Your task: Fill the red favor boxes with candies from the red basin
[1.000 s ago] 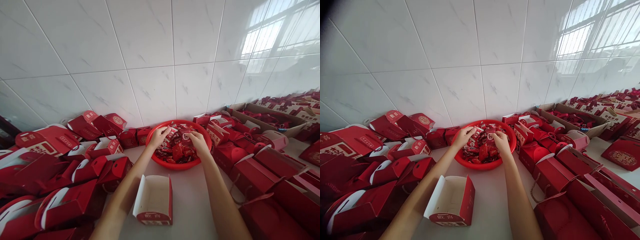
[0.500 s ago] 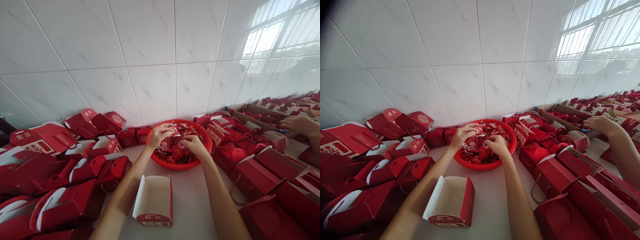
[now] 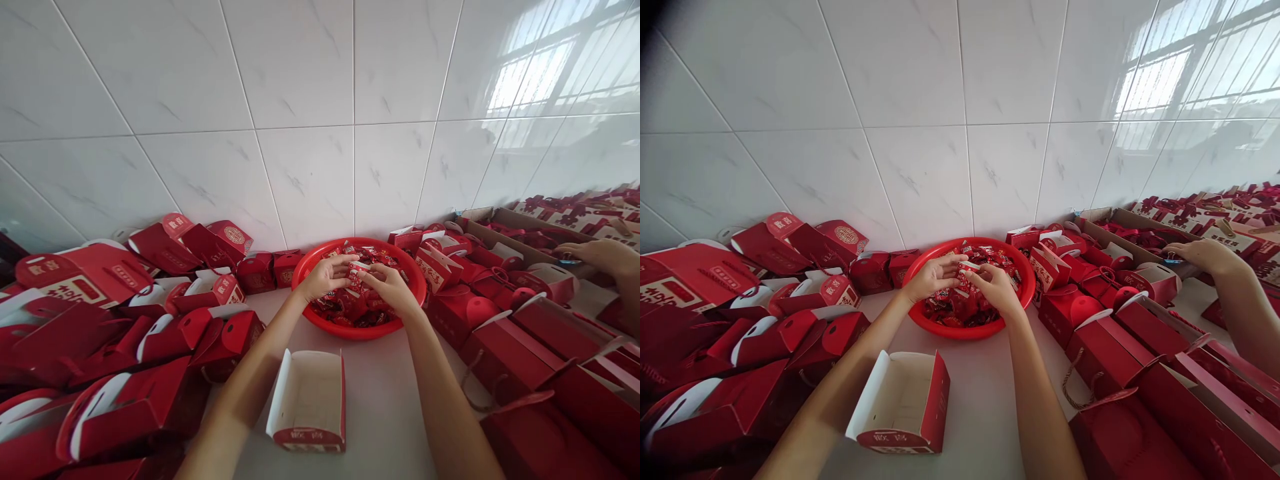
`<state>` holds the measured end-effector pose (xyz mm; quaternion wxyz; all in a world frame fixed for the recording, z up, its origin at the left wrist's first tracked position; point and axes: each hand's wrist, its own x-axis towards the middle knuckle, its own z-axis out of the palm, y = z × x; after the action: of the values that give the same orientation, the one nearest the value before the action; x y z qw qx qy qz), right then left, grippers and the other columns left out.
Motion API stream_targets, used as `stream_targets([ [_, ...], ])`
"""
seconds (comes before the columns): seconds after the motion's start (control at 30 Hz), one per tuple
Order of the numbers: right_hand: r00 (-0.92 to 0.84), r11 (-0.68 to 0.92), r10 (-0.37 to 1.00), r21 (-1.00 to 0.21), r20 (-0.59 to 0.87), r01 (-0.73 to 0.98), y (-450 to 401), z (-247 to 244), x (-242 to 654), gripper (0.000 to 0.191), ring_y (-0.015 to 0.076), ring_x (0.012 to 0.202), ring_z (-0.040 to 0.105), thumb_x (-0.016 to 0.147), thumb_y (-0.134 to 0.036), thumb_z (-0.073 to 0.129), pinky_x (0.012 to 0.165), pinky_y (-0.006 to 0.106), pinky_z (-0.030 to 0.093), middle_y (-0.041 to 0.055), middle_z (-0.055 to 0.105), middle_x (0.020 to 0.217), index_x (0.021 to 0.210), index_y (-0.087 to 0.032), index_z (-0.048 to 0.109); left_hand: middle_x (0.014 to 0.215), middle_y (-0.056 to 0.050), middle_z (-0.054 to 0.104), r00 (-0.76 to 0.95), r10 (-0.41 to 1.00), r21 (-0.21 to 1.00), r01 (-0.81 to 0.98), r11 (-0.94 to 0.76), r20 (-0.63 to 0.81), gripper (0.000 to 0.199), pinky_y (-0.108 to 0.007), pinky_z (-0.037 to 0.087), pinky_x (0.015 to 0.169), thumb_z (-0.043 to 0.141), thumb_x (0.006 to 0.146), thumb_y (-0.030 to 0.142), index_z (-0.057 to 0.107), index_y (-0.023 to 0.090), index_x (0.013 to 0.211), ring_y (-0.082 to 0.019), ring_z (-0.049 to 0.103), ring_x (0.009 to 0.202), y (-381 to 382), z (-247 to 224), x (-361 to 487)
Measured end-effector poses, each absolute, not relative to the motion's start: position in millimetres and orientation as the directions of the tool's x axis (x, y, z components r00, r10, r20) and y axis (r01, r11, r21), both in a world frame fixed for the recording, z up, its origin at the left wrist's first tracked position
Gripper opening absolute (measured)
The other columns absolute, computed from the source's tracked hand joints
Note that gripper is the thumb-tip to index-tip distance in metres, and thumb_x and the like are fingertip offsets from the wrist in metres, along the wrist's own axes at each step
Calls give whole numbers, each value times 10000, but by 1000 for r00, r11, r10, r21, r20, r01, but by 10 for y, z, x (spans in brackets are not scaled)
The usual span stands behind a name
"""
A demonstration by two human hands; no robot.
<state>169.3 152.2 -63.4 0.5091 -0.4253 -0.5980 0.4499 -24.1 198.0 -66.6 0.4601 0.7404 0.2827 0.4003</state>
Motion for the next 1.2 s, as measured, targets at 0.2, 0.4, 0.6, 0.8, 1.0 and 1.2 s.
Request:
stream_targets([
  [0.2, -97, 223, 969, -974, 225, -32, 1526, -632, 1708, 417, 171, 607, 599, 628, -561, 790, 554, 274, 450, 9, 669, 658, 779, -191, 673, 1271, -132, 661, 531, 795, 919, 70, -388, 295, 758, -366, 557, 942, 800, 697, 198, 529, 215, 1405, -232, 674, 1091, 1993, -682, -248],
  [0.4, -30, 258, 965, -962, 262, -91, 1575, -648, 1703, 371, 171, 640, 597, 628, -510, 794, 635, 295, 470, 0, 667, 658, 735, -201, 620, 1060, -75, 744, 417, 866, 890, 231, -393, 274, 528, -361, 575, 900, 800, 711, 371, 679, 189, 1192, -222, 709, 983, 2036, -691, -256],
  [0.6, 210, 191, 969, -935, 131, -299, 1644, -667, 1738, 357, 187, 701, 645, 580, -454, 783, 646, 300, 530, 2, 691, 725, 732, -219, 561, 1034, -86, 767, 353, 892, 855, 330, -400, 281, 397, -392, 568, 916, 643, 818, 329, 683, 160, 1176, -224, 723, 965, 2092, -703, -290],
  [0.8, 356, 172, 934, -903, 24, -393, 1695, -679, 1845, 231, 184, 666, 637, 615, -408, 656, 539, 280, 499, -13, 650, 671, 677, -238, 513, 888, -2, 785, 522, 849, 747, 531, -401, 85, 398, -281, 564, 809, 698, 514, 35, 795, 217, 854, -223, 723, 868, 2016, -683, -224],
  [1.0, 333, 133, 943, -889, -23, -437, 1634, -610, 1818, 232, 187, 666, 649, 560, -379, 706, 499, 274, 503, -3, 667, 696, 708, -218, 629, 1218, -58, 699, 222, 953, 571, 763, -303, 208, 459, -340, 475, 1002, 602, 715, 93, 716, 227, 1139, -238, 643, 1114, 2057, -650, -235],
  [1.2, 330, 150, 944, -916, 21, -371, 1672, -656, 1832, 279, 205, 664, 664, 585, -452, 714, 477, 278, 515, 17, 688, 681, 712, -212, 650, 817, -98, 732, 56, 998, 394, 917, -67, 40, 71, -402, 520, 825, 701, 679, 255, 725, 203, 720, -326, 690, 897, 2026, -678, -281],
])
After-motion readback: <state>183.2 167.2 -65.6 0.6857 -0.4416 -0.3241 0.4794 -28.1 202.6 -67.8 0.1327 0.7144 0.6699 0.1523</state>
